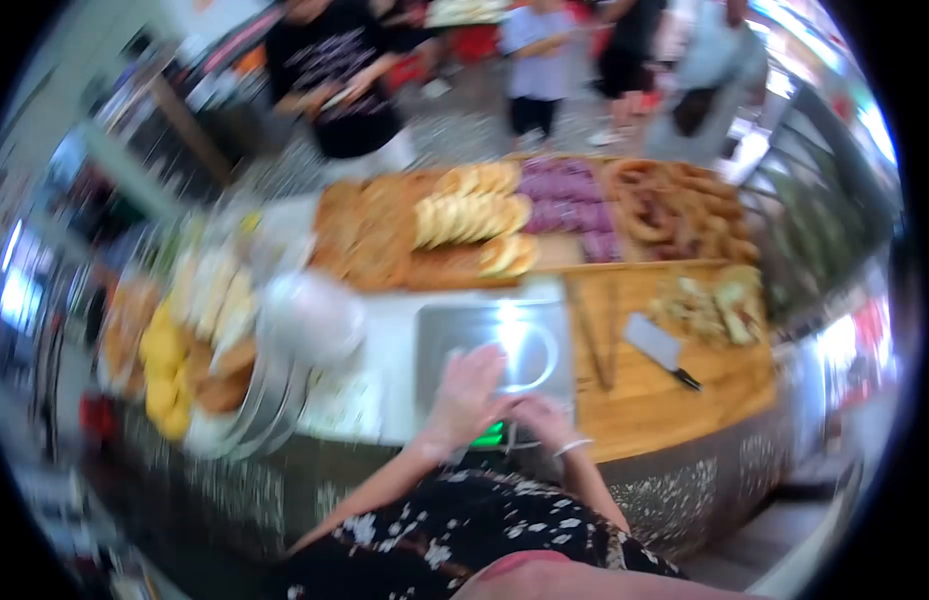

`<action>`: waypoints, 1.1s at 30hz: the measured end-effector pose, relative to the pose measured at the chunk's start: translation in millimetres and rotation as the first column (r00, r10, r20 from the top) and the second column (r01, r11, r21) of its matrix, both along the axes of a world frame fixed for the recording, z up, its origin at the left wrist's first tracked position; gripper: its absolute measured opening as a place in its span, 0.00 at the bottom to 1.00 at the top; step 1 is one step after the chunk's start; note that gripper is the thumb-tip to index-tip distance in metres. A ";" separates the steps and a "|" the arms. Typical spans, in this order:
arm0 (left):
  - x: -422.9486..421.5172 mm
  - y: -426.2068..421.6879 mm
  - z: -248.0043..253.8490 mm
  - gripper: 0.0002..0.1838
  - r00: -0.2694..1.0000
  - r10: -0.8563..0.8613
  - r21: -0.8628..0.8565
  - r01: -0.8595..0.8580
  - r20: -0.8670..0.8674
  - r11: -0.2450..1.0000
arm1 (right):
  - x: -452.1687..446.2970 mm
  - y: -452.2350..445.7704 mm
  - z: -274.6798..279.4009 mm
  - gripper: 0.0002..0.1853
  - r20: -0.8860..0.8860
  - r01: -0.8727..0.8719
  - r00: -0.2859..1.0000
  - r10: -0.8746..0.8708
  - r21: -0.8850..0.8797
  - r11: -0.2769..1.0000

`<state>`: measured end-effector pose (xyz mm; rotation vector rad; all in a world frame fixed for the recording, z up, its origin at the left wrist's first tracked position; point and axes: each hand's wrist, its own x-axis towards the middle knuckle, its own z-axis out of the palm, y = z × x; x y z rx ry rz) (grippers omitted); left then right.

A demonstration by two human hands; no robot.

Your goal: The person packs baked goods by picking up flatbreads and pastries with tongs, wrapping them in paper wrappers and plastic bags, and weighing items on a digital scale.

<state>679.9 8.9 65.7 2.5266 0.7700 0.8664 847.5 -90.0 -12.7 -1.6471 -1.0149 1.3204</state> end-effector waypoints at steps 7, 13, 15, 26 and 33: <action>8.9 -6.9 -8.6 0.43 0.911 0.273 -0.293 -0.182 0.308 0.939 | -49.9 7.2 77.0 0.19 0.103 -0.472 0.882 0.461 0.166 0.866; -1.3 13.2 -14.9 0.46 0.805 0.330 -0.487 -0.058 0.493 0.871 | -76.6 16.1 71.4 0.16 0.196 -0.388 0.918 0.346 0.249 0.888; -1.5 19.8 -25.2 0.47 0.777 0.331 -0.540 0.014 0.536 0.841 | -81.1 20.0 71.2 0.15 0.221 -0.402 0.908 0.355 0.230 0.886; -2.9 32.0 -64.1 0.25 0.877 0.259 -0.779 0.181 0.404 0.601 | -83.7 28.9 71.3 0.13 0.196 -0.376 0.915 0.353 0.095 0.922; 0.5 44.4 -62.0 0.18 0.795 0.218 -0.684 0.306 0.566 0.662 | -80.3 33.6 65.0 0.13 0.349 -0.397 0.883 0.315 0.194 0.897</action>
